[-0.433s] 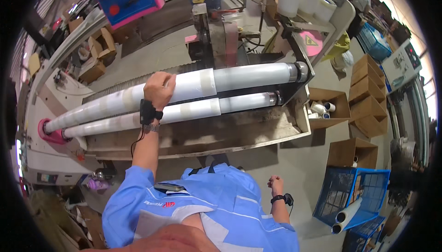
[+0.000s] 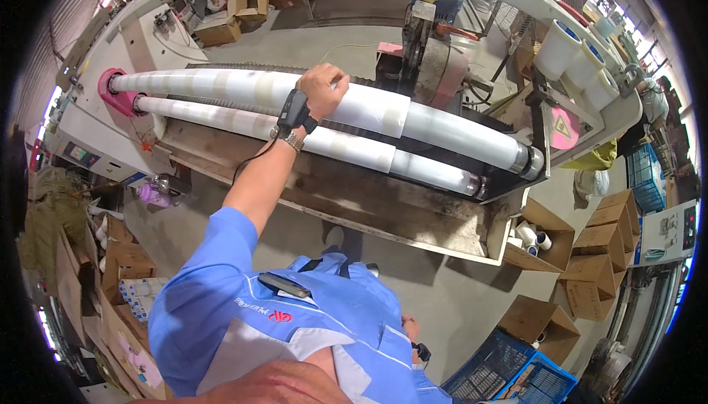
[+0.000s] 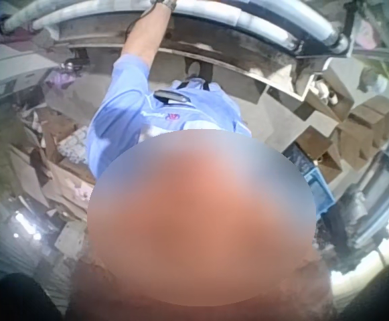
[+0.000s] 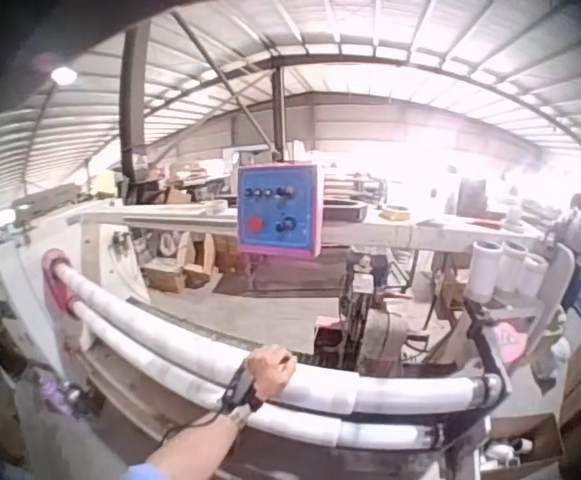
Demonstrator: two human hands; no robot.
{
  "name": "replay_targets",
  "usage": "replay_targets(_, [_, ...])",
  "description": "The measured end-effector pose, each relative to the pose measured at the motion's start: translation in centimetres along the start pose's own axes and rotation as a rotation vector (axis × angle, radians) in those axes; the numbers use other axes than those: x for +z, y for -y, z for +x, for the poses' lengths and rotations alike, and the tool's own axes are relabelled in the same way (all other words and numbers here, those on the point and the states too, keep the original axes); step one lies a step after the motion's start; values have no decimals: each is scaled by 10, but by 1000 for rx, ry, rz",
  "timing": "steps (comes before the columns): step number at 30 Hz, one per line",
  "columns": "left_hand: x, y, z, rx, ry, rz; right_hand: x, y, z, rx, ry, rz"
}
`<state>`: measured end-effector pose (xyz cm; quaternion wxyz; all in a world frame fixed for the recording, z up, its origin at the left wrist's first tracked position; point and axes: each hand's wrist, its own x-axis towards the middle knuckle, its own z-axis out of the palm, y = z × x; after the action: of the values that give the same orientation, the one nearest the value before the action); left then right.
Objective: Operating a film or material winding machine, including mounting and unmounting large rolls of white material.
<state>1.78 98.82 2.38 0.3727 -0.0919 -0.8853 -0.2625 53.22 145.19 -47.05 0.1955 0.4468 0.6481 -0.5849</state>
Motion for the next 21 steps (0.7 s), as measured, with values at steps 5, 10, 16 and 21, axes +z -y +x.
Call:
replay_targets(5, [16,10,2,-5,56,75,-12,-74,2,17,-47,-68])
replay_targets(10, [-11,14,-5,-98,142,171,-5,87,-83,-136,89,-228])
replay_targets(16, [-2,5,4,-70,203,202,11,128,-94,92,45,102])
replay_targets(21, [-2,7,3,-59,209,183,28,139,-103,29,12,108])
